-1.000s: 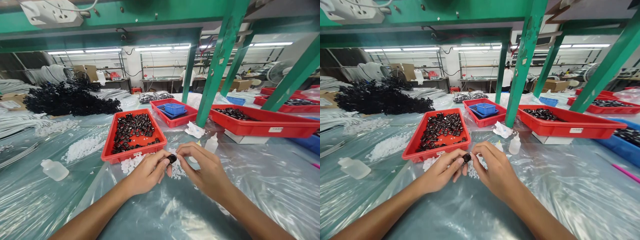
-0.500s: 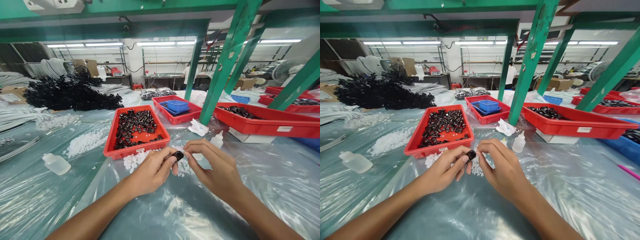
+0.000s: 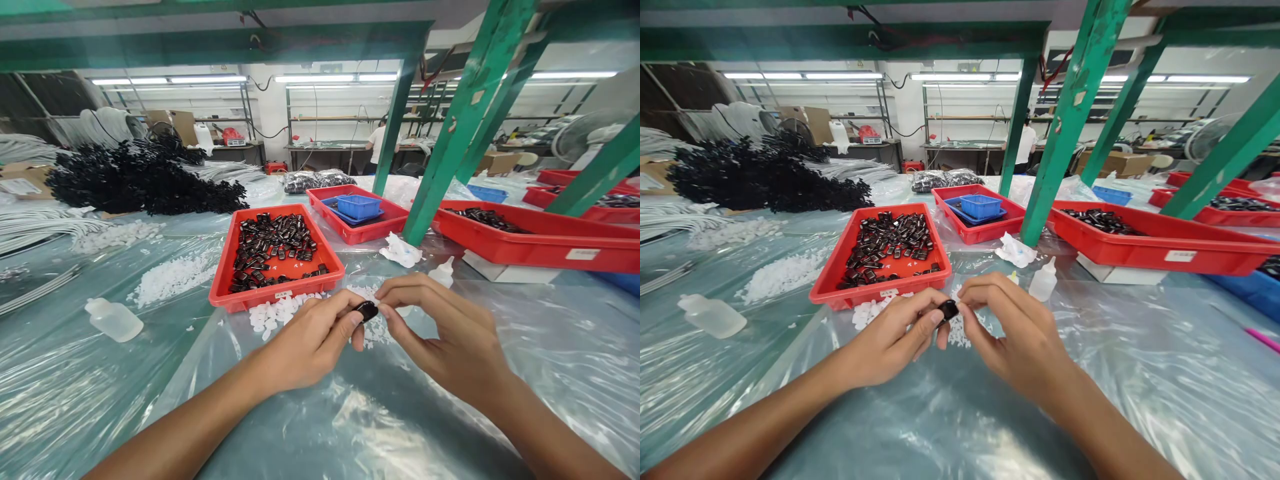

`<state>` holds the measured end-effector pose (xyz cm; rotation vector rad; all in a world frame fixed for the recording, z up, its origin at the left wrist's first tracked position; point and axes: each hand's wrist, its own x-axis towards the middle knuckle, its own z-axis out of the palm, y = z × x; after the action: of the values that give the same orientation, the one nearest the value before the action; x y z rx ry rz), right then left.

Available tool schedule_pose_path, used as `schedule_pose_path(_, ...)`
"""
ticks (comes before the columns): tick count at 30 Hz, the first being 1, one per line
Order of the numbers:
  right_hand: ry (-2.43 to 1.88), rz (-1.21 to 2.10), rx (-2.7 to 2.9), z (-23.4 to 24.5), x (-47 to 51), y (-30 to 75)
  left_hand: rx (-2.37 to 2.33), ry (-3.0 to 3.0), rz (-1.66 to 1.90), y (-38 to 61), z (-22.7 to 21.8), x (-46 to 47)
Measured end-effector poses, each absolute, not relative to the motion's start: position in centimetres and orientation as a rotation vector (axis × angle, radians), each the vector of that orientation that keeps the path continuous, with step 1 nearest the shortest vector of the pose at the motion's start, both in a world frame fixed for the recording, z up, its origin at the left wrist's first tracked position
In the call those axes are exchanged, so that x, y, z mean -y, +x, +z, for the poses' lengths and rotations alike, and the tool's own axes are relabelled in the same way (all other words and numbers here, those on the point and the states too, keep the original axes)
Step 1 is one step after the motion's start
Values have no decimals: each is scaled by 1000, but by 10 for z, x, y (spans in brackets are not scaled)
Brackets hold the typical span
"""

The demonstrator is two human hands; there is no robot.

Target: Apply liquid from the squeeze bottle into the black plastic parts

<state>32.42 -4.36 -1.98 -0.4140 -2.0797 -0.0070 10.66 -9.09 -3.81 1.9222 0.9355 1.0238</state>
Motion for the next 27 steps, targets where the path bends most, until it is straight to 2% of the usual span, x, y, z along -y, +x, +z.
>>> schedule_pose_path(11,-392,28,2127,-19,45,324,-947,1967,1046,109,-37,93)
schedule_pose_path(19,-436,-165,2084,-34,57,317,-1116,2028,1095,113,-48,96)
schedule_pose_path(27,-478,140,1957,-36,55,312,-1121,2019,1118,113,-53,93)
